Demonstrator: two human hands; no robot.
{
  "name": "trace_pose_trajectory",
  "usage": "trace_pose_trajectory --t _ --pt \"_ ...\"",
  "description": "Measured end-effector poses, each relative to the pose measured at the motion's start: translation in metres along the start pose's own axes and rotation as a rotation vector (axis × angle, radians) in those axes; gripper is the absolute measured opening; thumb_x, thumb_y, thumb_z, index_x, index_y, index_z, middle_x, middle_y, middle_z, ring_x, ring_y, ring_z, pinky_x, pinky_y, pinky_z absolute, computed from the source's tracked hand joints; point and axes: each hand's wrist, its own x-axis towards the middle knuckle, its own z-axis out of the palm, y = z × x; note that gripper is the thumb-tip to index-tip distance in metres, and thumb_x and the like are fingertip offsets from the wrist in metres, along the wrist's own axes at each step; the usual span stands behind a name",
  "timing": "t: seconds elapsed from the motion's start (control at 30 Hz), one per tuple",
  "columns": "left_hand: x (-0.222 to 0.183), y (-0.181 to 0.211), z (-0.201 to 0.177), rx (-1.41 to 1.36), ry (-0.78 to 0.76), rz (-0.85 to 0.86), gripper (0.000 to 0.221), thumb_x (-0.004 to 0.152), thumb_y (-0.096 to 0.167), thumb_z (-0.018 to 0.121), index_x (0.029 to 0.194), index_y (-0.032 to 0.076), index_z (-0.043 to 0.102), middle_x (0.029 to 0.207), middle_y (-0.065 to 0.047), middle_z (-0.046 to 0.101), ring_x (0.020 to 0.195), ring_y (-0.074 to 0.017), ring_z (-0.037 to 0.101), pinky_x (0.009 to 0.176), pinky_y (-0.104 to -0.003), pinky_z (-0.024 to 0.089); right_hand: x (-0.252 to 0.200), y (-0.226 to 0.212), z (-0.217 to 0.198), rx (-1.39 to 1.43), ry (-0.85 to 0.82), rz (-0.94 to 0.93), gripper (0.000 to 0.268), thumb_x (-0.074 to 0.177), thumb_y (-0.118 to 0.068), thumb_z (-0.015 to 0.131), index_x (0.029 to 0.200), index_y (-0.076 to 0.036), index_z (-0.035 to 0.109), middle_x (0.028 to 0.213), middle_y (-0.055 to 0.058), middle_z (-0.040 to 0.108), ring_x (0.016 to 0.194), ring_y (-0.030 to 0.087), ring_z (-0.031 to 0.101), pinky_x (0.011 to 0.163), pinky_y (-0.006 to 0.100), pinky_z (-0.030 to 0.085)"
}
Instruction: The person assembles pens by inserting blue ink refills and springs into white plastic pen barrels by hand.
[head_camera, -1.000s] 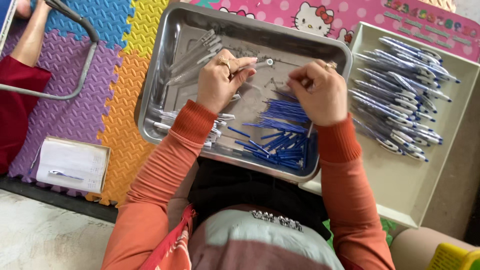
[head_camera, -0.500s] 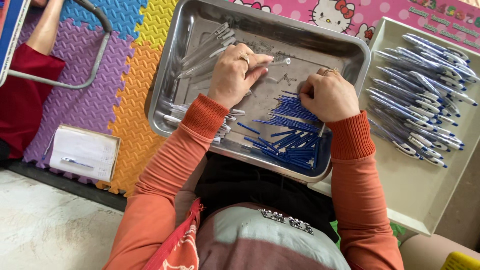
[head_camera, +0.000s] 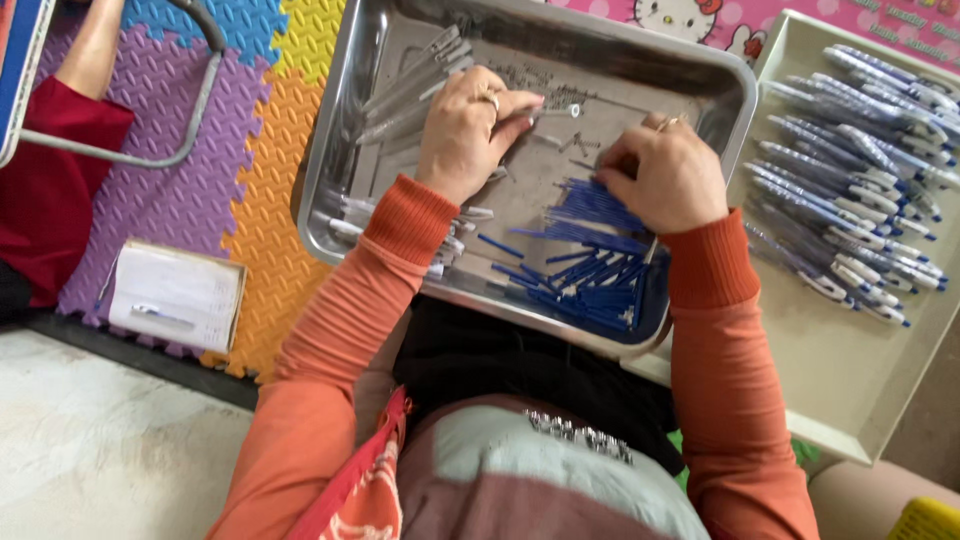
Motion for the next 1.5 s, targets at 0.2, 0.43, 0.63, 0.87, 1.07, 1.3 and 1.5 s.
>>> trace_pose_trajectory --t 0.2,0.43,0.63,0.87,1.07,1.3,1.5 --pt "0.005 0.0 -0.004 -0.017 0.004 0.028 0.023 0.093 0.02 0.09 0.114 0.025 0.083 0.095 0.001 0.055 0.083 -0.0218 0.054 0.078 -0.036 0.049 0.007 0.004 0.008 -0.125 -0.067 -0.017 0.012 0.096 -0.023 0.073 0.092 -0.014 0.079 0.098 0.012 0.07 0.091 0.035 0.067 0.068 0.05 0.062" --pt "0.005 -0.004 0.001 -0.022 -0.033 -0.025 0.024 0.093 0.025 0.088 0.117 0.026 0.084 0.096 0.003 0.055 0.086 -0.0205 0.054 0.083 -0.037 0.049 0.003 0.01 0.003 0.26 0.374 -0.286 0.01 0.095 0.006 0.075 0.099 -0.001 0.07 0.094 0.012 0.074 0.077 0.021 0.066 0.07 0.032 0.059" --pt "0.003 -0.003 0.0 -0.025 -0.046 -0.022 0.022 0.096 0.027 0.085 0.118 0.026 0.084 0.098 0.003 0.054 0.089 -0.0211 0.054 0.088 -0.039 0.049 0.0 0.0 -0.007 0.318 0.388 -0.233 0.011 0.094 0.007 0.075 0.1 -0.003 0.074 0.094 0.009 0.074 0.08 0.02 0.064 0.071 0.033 0.056" --pt "0.005 0.005 -0.004 -0.075 -0.015 0.077 0.021 0.095 0.022 0.089 0.115 0.024 0.084 0.093 0.002 0.055 0.087 -0.0205 0.054 0.08 -0.037 0.047 -0.001 0.006 0.001 0.258 0.368 -0.228 0.011 0.094 0.002 0.076 0.1 -0.007 0.075 0.091 0.005 0.071 0.078 0.02 0.061 0.073 0.035 0.052" --pt "0.004 0.009 -0.002 -0.014 -0.01 0.129 0.026 0.094 0.027 0.09 0.119 0.027 0.083 0.09 0.004 0.054 0.082 -0.019 0.049 0.077 -0.038 0.039 -0.001 0.0 -0.007 0.177 0.489 -0.355 0.009 0.102 -0.001 0.088 0.108 -0.008 0.088 0.096 0.008 0.076 0.084 0.021 0.068 0.075 0.038 0.055" --pt "-0.002 0.016 0.009 -0.105 -0.122 0.2 0.027 0.098 0.034 0.084 0.124 0.032 0.078 0.092 0.003 0.056 0.082 -0.017 0.046 0.074 -0.034 0.039 -0.009 -0.007 -0.014 0.507 0.521 -0.309 0.009 0.102 0.013 0.074 0.108 0.009 0.08 0.092 0.017 0.071 0.071 0.021 0.058 0.061 0.03 0.046" --pt "0.0 0.024 0.007 -0.324 -0.166 0.221 0.023 0.103 0.028 0.079 0.125 0.03 0.078 0.094 0.001 0.057 0.087 -0.0201 0.054 0.078 -0.039 0.044 -0.01 -0.021 -0.029 0.826 0.216 -0.416 0.061 0.103 -0.039 0.057 0.146 0.003 0.051 0.128 0.022 0.065 0.117 0.029 0.065 0.099 0.039 0.052"
